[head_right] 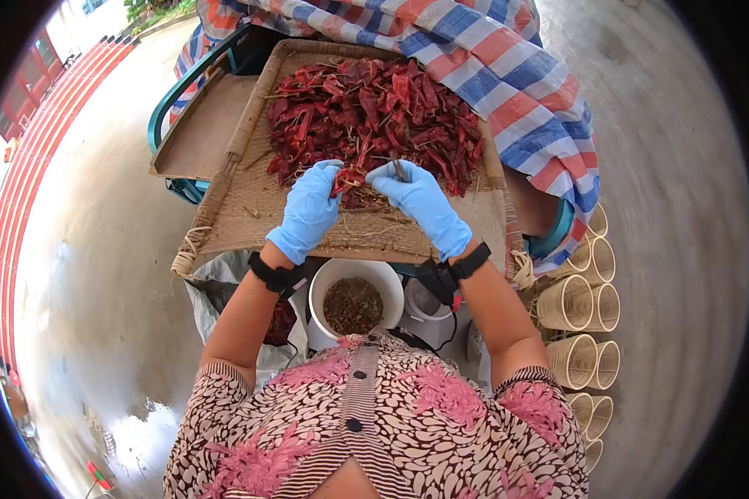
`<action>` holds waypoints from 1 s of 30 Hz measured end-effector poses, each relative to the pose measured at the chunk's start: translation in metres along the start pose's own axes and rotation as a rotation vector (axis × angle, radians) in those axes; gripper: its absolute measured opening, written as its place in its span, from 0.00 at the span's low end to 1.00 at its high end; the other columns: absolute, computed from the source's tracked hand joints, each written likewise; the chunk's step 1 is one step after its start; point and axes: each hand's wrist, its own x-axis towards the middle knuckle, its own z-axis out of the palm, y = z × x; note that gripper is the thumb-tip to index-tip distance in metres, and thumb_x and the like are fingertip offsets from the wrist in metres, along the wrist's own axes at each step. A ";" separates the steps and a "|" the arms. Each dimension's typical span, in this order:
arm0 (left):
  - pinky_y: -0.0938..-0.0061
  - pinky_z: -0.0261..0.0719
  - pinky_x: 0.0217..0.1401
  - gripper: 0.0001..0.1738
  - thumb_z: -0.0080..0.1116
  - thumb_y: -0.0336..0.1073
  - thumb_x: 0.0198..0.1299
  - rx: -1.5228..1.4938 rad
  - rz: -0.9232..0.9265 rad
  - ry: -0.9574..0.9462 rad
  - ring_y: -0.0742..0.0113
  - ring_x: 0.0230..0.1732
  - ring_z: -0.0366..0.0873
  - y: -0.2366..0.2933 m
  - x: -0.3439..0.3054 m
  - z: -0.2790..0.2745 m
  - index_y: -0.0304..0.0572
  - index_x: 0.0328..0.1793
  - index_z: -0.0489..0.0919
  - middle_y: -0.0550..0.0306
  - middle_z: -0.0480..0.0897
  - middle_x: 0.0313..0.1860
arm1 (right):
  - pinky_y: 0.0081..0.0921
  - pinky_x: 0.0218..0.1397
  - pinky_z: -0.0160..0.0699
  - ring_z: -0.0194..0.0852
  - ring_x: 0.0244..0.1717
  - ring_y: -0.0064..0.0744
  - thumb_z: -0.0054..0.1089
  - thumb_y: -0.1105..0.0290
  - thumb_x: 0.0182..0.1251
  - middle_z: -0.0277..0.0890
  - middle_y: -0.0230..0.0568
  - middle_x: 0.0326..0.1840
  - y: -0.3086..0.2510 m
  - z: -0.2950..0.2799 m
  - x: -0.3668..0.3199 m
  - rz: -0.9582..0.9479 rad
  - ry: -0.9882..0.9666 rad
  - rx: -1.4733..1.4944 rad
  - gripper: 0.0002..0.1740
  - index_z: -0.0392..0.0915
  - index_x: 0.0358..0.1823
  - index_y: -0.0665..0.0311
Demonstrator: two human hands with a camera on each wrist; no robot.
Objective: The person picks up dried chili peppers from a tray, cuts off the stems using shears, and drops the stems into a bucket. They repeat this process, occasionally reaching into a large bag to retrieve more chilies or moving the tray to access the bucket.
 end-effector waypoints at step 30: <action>0.85 0.54 0.24 0.12 0.51 0.43 0.73 -1.335 -0.871 -0.521 0.84 0.21 0.59 0.068 -0.073 -0.085 0.44 0.47 0.80 0.74 0.68 0.20 | 0.19 0.13 0.50 0.53 0.08 0.17 0.56 0.51 0.72 0.63 0.25 0.09 -0.017 0.059 -0.056 0.325 -0.203 0.269 0.24 0.73 0.18 0.56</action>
